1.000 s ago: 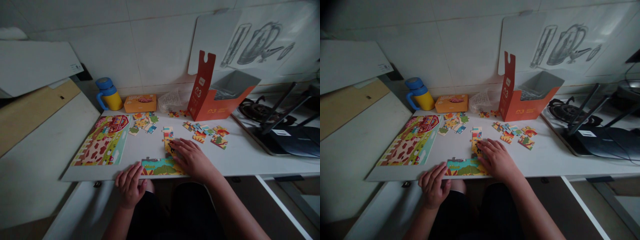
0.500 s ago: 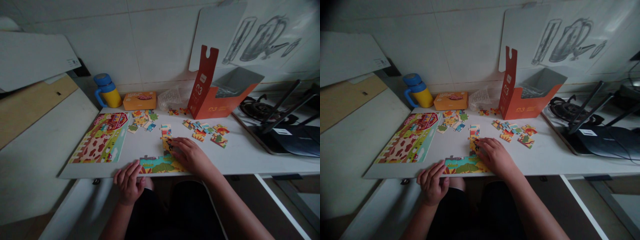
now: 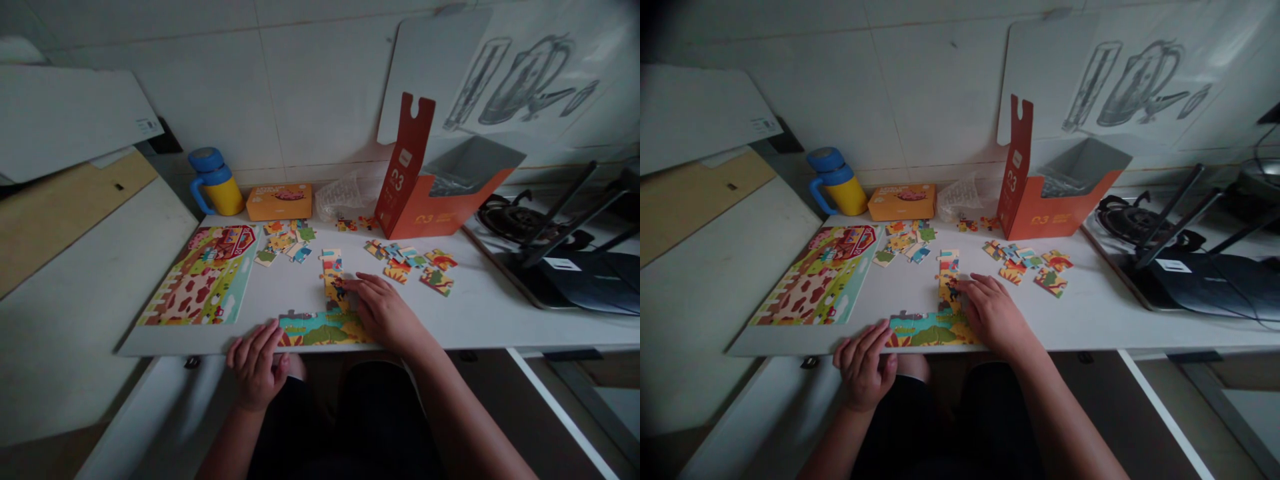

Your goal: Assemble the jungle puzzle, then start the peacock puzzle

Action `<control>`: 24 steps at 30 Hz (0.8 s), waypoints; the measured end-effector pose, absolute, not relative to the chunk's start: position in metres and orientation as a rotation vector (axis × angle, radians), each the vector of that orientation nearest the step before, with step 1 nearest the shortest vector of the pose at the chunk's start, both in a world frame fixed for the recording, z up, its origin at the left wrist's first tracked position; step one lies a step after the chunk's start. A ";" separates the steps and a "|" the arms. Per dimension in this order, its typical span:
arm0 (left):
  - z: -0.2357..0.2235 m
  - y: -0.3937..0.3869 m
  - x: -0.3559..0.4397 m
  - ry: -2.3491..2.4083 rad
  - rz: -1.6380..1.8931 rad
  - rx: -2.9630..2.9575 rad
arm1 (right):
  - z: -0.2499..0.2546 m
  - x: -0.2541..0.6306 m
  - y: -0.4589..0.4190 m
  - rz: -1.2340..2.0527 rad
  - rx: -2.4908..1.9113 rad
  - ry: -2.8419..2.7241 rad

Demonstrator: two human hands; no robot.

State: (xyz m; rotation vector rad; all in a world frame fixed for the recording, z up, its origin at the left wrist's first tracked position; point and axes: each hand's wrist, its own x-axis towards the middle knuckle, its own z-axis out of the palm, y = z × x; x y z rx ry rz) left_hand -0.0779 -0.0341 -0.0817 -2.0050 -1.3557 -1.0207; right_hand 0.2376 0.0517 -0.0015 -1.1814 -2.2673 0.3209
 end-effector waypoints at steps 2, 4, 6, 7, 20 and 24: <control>-0.081 -0.034 -0.078 -1.356 -1.018 -2.004 | -0.002 0.238 0.052 0.326 -1.190 -2.267; -0.082 -0.034 -0.078 -1.356 -1.009 -2.010 | -0.003 0.237 0.052 0.323 -1.191 -2.265; -0.084 -0.034 -0.078 -1.357 -1.012 -2.012 | -0.004 0.237 0.052 0.313 -1.193 -2.258; -0.085 -0.034 -0.078 -1.360 -1.024 -2.012 | -0.004 0.237 0.052 0.310 -1.195 -2.255; -0.089 -0.035 -0.077 -1.370 -1.088 -1.981 | 0.001 0.239 0.048 0.308 -1.141 -2.246; -0.087 -0.034 -0.077 -1.369 -1.086 -1.987 | 0.003 0.239 0.046 0.313 -1.136 -2.260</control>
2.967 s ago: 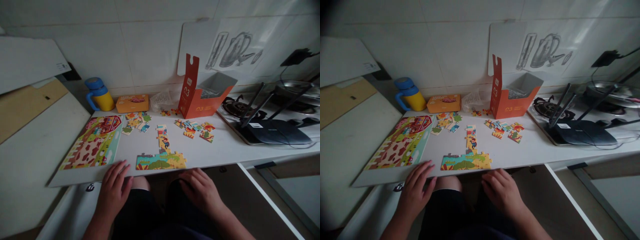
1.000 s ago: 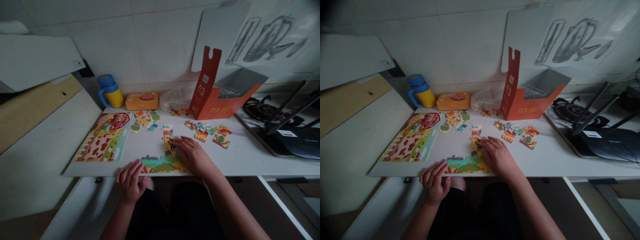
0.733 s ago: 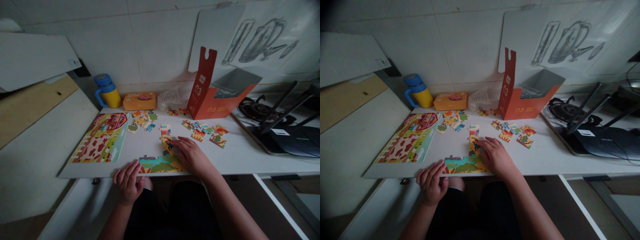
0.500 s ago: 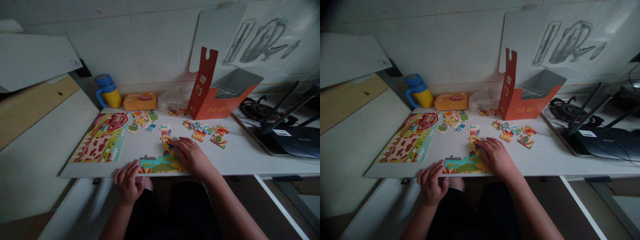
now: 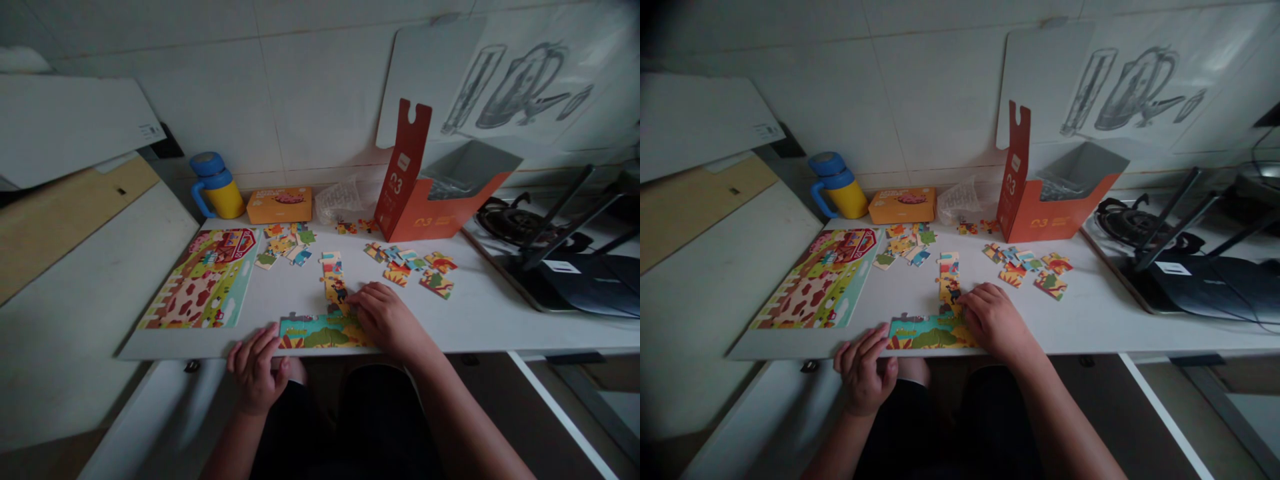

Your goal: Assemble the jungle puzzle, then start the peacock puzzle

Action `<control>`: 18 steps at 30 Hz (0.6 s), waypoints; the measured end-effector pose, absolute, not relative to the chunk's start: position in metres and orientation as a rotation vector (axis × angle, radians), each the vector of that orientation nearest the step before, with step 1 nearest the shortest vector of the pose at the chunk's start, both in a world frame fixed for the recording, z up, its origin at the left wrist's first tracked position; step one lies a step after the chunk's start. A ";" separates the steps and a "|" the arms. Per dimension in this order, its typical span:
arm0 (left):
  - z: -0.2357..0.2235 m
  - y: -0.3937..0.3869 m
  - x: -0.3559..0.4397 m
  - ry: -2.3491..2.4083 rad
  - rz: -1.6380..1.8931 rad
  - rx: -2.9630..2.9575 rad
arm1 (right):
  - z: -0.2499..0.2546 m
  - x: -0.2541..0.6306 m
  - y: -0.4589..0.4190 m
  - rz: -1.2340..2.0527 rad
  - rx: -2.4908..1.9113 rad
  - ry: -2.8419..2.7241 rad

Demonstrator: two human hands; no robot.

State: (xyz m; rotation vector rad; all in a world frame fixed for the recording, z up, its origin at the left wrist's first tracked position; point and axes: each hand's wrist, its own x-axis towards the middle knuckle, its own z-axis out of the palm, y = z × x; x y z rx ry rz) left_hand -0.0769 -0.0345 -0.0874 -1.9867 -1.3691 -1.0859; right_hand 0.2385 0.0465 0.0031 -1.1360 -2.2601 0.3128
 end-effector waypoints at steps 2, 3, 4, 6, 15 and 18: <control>-0.087 -0.034 -0.077 -1.363 -1.086 -1.988 | 0.004 0.238 0.046 0.315 -1.140 -2.262; -0.087 -0.034 -0.077 -1.363 -1.084 -1.988 | 0.004 0.238 0.046 0.316 -1.143 -2.266; -0.088 -0.034 -0.078 -1.363 -1.082 -1.989 | 0.004 0.238 0.046 0.317 -1.145 -2.271; -0.090 -0.035 -0.079 -1.370 -1.080 -1.994 | 0.004 0.238 0.046 0.312 -1.147 -2.277; -0.094 -0.035 -0.079 -1.394 -1.101 -1.980 | 0.000 0.238 0.046 0.312 -1.154 -2.288; -0.092 -0.035 -0.078 -1.389 -1.093 -1.981 | -0.001 0.238 0.047 0.311 -1.148 -2.292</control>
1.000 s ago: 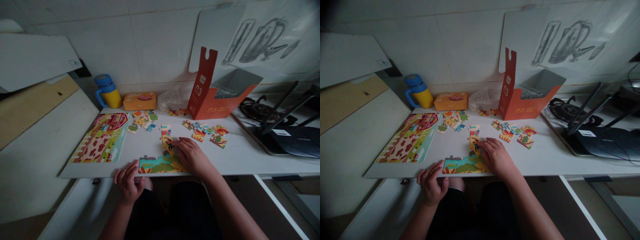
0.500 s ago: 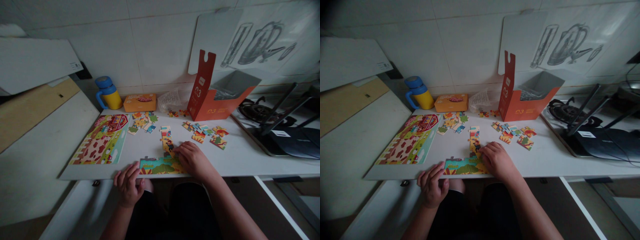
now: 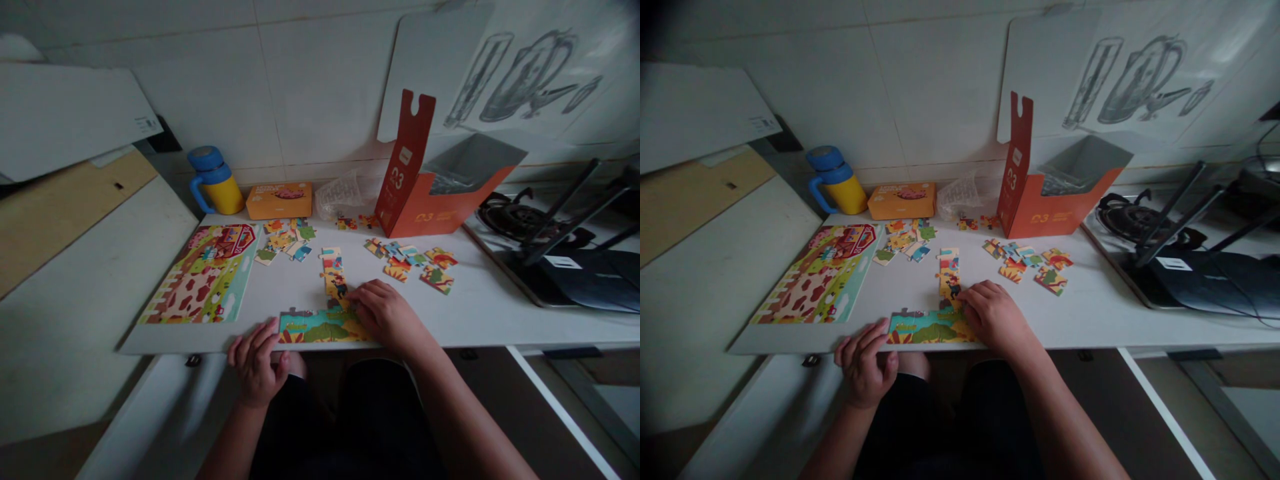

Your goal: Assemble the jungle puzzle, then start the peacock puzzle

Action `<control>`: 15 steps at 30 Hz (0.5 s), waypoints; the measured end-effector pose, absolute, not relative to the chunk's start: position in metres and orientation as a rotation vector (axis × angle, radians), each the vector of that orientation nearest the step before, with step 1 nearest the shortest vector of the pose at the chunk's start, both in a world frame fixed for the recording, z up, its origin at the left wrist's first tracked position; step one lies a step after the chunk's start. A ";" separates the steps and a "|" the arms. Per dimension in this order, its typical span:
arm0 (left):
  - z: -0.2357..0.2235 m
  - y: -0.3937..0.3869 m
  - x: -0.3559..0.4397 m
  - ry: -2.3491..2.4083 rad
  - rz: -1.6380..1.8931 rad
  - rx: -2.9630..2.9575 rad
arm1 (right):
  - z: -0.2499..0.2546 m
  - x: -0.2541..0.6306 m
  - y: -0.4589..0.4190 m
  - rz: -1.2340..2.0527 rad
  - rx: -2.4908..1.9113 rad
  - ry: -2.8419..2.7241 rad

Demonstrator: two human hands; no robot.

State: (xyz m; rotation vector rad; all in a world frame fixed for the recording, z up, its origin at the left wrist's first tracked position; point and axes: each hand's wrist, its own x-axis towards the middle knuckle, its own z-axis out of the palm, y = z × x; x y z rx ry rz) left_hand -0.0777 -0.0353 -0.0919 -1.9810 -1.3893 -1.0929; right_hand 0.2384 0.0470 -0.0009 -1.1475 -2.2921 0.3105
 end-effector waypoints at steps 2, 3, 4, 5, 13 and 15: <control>-0.091 -0.035 -0.078 -1.386 -1.087 -1.979 | -0.001 0.238 0.047 0.304 -1.146 -2.293; -0.091 -0.035 -0.078 -1.385 -1.087 -1.977 | -0.001 0.238 0.047 0.299 -1.150 -2.296; -0.091 -0.034 -0.078 -1.383 -1.089 -1.976 | -0.001 0.238 0.047 0.293 -1.159 -2.302; -0.092 -0.034 -0.078 -1.380 -1.090 -1.978 | 0.000 0.238 0.046 0.286 -1.177 -2.307; -0.096 -0.031 -0.080 -1.358 -1.108 -1.970 | 0.007 0.237 0.043 0.314 -1.252 -2.333; -0.098 -0.030 -0.080 -1.359 -1.114 -1.978 | 0.007 0.237 0.043 0.310 -1.255 -2.334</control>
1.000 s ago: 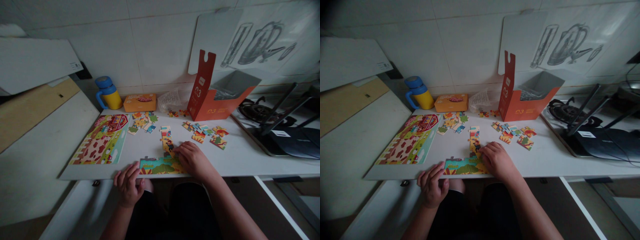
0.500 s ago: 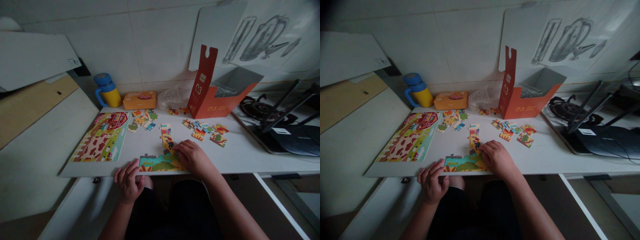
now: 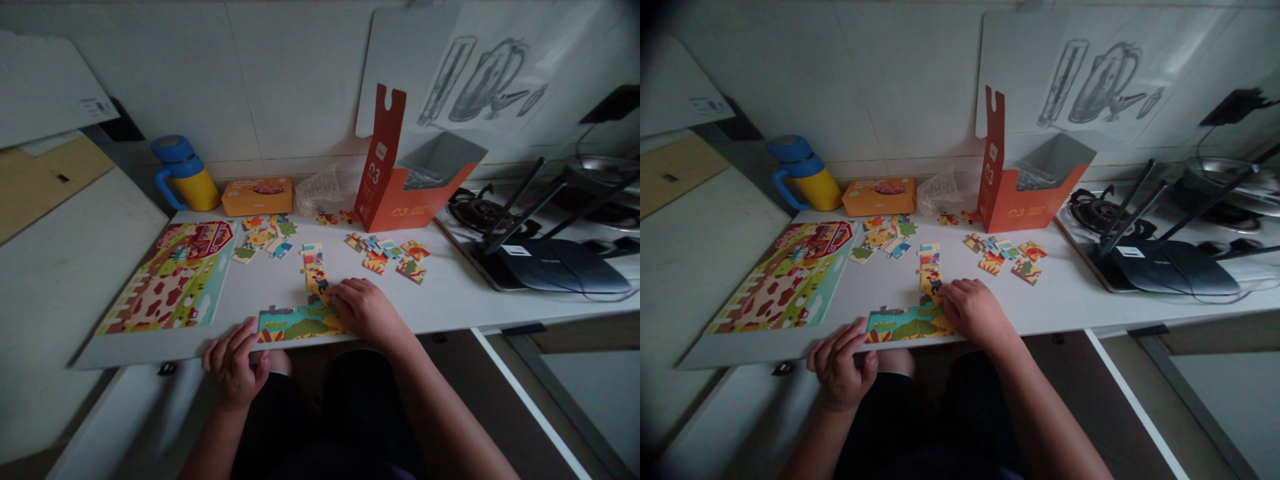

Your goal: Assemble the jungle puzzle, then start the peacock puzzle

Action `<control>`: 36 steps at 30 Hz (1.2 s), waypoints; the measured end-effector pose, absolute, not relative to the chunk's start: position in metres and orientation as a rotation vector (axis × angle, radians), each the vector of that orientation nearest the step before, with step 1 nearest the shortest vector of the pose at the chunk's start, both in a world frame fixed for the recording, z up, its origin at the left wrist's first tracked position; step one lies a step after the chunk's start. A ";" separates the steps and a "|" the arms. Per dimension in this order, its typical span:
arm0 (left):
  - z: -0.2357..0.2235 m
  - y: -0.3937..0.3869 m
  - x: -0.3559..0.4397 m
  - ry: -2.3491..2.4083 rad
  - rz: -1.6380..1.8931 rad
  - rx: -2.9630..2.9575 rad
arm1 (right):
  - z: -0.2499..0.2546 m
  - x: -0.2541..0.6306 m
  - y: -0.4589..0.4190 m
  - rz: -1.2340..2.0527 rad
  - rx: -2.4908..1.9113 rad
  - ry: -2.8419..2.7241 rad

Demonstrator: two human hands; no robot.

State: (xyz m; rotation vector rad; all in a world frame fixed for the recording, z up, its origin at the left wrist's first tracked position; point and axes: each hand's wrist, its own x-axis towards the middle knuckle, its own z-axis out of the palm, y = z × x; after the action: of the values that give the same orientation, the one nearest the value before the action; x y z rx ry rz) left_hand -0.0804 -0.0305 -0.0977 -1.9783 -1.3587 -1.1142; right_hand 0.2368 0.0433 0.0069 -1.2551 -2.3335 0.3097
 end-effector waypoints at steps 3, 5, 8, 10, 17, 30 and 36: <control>-0.098 -0.030 -0.081 -1.358 -1.120 -1.977 | 0.007 0.237 0.043 0.307 -1.254 -2.332; -0.096 -0.030 -0.080 -1.352 -1.116 -1.973 | 0.007 0.236 0.043 0.301 -1.254 -2.335; -0.094 -0.030 -0.080 -1.340 -1.107 -1.972 | 0.009 0.236 0.044 0.302 -1.258 -2.341; -0.093 -0.030 -0.079 -1.338 -1.106 -1.969 | 0.009 0.236 0.044 0.309 -1.261 -2.344; -0.093 -0.029 -0.078 -1.323 -1.108 -1.961 | 0.007 0.236 0.045 0.308 -1.272 -2.347; -0.095 -0.029 -0.078 -1.329 -1.121 -1.958 | 0.007 0.235 0.045 0.330 -1.277 -2.328; -0.095 -0.029 -0.079 -1.320 -1.109 -1.953 | 0.008 0.235 0.046 0.326 -1.286 -2.336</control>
State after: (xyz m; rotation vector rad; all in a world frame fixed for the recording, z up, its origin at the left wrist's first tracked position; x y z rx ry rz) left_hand -0.0785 -0.0285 -0.0954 -1.9525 -1.3202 -1.1093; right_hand 0.2353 0.0455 0.0085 -1.2862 -2.3362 0.3255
